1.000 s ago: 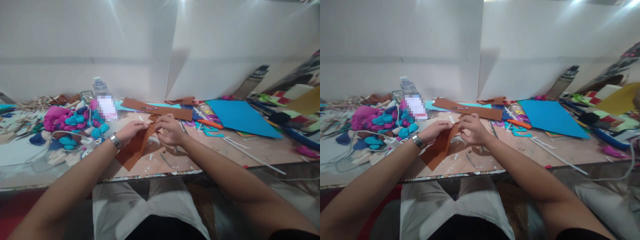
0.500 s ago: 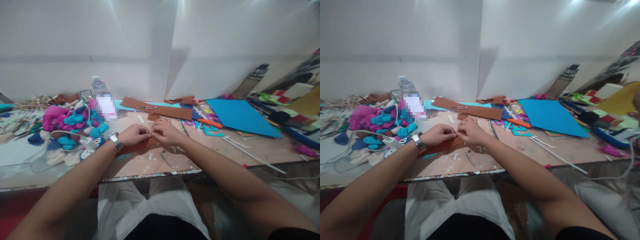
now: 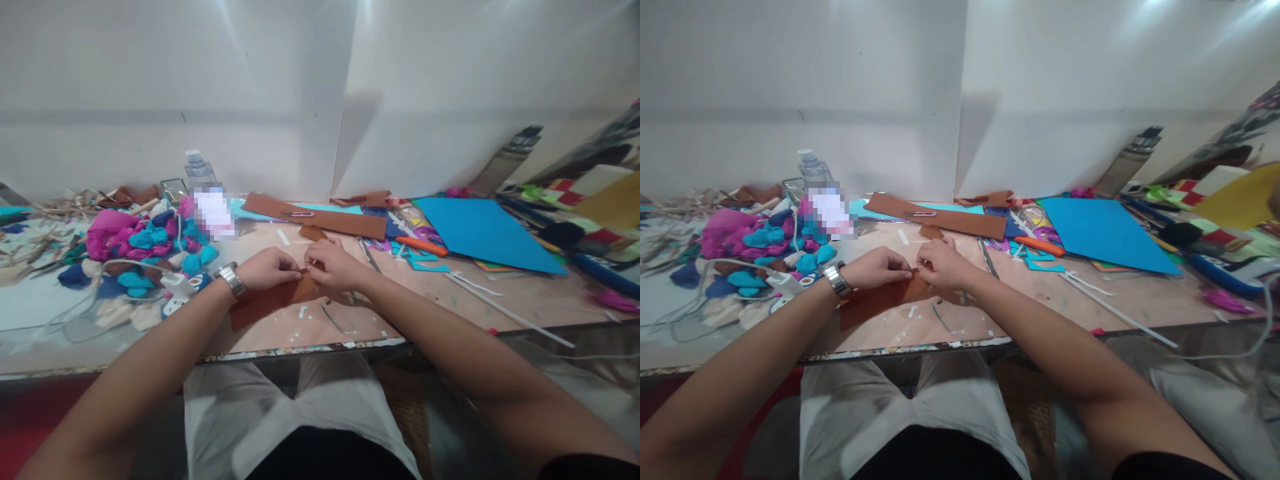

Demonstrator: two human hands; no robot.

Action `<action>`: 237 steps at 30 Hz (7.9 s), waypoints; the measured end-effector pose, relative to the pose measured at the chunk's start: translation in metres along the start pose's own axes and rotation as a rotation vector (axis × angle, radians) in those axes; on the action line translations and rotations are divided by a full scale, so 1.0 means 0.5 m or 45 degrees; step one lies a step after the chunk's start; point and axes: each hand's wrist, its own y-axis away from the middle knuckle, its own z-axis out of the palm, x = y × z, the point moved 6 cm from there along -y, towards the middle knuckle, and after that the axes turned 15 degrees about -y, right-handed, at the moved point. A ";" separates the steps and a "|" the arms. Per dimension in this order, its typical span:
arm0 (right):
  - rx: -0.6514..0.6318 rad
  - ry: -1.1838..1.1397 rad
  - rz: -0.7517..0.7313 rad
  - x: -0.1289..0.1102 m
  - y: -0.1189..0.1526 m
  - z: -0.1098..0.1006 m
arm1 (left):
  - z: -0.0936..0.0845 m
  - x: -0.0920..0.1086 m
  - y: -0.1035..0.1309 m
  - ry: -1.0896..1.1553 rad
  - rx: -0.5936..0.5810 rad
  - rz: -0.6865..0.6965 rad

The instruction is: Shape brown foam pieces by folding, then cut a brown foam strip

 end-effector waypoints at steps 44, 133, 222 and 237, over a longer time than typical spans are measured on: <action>-0.054 -0.054 -0.004 -0.001 0.001 -0.015 | 0.009 -0.001 0.009 0.110 -0.278 0.036; 0.136 -0.017 -0.141 -0.028 0.003 -0.025 | 0.000 0.001 -0.003 0.330 -0.004 -0.046; -0.032 -0.170 -0.007 0.001 0.000 -0.001 | -0.017 0.057 0.012 -0.188 0.203 0.122; -0.092 -0.180 0.049 -0.002 0.001 -0.001 | 0.003 0.029 0.006 -0.061 -0.026 0.103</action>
